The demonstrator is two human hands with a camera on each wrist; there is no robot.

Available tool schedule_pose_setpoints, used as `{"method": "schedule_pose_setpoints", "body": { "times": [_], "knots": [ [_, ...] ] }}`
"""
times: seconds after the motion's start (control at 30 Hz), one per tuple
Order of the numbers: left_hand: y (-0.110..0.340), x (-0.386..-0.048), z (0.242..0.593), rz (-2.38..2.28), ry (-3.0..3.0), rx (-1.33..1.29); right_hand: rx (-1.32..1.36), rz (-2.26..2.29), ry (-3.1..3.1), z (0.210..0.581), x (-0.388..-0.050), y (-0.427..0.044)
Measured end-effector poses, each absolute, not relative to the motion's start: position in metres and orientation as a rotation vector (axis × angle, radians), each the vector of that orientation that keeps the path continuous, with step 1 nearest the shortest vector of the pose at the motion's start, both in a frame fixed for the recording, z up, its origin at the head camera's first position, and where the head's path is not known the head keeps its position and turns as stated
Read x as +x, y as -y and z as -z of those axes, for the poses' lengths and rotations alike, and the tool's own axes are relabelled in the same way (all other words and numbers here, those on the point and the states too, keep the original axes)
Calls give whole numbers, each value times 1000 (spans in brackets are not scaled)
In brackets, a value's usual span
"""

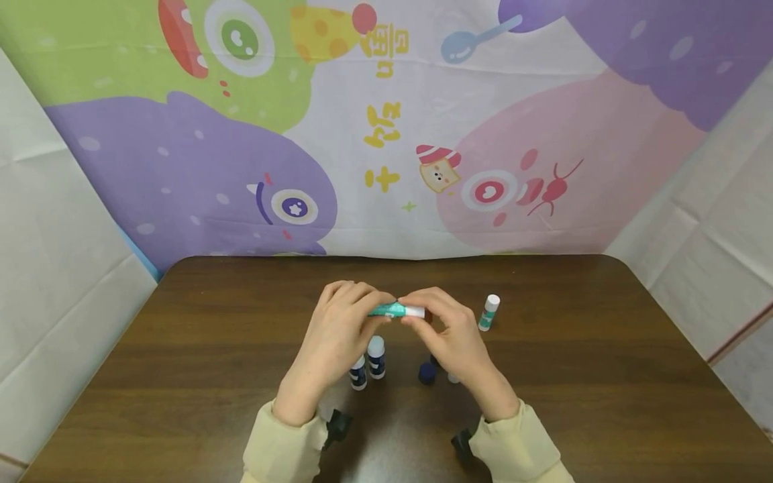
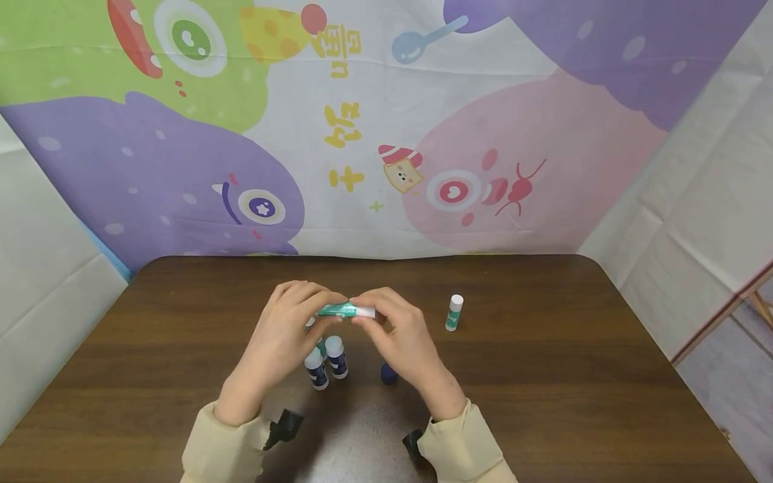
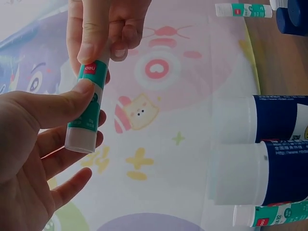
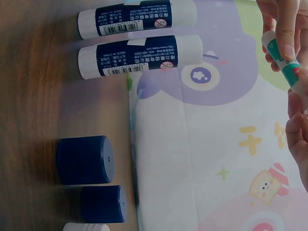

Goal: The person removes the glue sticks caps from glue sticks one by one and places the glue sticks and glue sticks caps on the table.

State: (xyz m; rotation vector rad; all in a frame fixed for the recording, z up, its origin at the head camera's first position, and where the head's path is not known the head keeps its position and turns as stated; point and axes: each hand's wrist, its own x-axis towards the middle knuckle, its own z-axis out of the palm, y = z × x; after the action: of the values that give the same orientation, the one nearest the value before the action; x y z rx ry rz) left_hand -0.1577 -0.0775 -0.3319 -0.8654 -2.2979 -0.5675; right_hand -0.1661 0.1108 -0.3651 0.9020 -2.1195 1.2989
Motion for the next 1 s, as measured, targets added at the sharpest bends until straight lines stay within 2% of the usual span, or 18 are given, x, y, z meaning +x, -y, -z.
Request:
{"method": "schedule_pose_setpoints", "body": {
  "times": [1.0],
  "knots": [
    [80,-155,330,519,2313,-891,1016,-1312,2087,361,-166,-116]
  ]
}}
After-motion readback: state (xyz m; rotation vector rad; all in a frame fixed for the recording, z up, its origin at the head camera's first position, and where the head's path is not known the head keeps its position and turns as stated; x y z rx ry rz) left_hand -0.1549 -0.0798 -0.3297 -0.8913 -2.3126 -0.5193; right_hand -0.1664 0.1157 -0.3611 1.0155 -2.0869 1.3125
